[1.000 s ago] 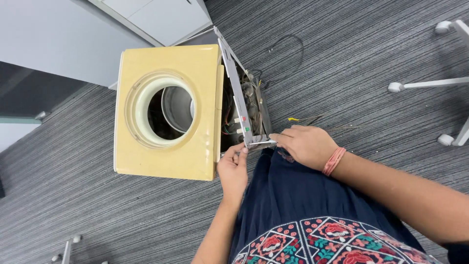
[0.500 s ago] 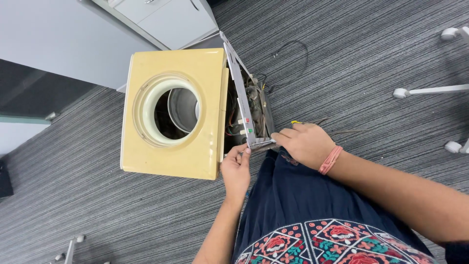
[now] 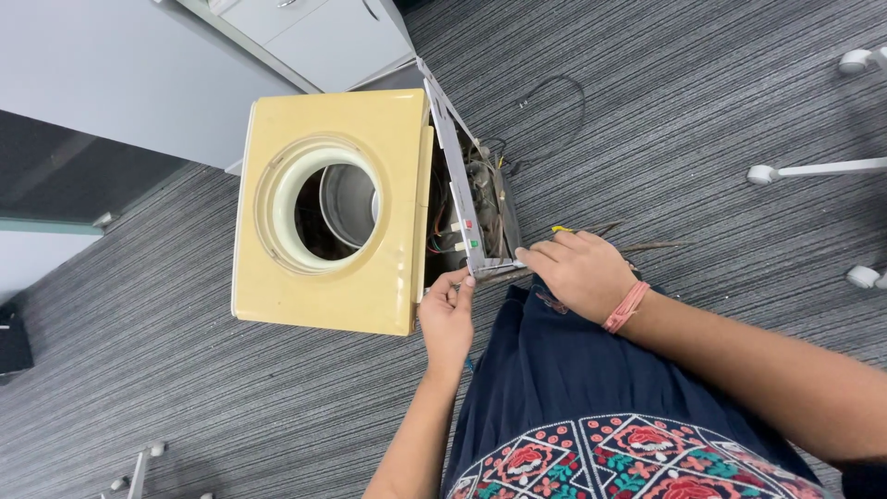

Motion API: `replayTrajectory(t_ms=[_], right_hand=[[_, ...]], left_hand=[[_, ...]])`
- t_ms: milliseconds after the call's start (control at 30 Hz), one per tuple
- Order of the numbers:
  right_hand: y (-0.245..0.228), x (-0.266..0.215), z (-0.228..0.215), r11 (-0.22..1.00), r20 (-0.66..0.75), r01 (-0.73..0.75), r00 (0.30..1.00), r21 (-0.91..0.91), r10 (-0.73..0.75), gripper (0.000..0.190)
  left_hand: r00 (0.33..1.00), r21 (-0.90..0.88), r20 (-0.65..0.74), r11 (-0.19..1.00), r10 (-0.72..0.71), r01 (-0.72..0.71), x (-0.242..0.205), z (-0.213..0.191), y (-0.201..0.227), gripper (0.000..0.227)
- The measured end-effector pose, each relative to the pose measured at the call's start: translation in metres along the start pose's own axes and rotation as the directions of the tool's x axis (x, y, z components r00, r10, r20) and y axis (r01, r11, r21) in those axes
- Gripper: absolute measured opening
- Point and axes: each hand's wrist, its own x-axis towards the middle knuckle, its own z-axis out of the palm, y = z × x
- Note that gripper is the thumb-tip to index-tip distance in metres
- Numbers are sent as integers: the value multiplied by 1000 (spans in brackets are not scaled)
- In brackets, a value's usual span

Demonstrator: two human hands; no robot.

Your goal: Repairing or disassembling a water dispenser using a screwdriver.

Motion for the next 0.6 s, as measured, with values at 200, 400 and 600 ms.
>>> replayTrajectory(t_ms=[200, 400, 600], right_hand=[[-4, 2, -4, 978, 200, -186, 966, 95, 165, 26], [-8, 8, -7, 996, 89, -77, 993, -40, 81, 23], [-3, -3, -1, 1000, 50, -14, 999, 25, 13, 46]], left_hand=[[999, -7, -25, 999, 36, -37, 1, 3, -13, 16], [1000, -2, -15, 1000, -7, 7, 1, 1, -8, 16], [999, 3, -34, 1000, 21, -21, -1, 1, -7, 18]])
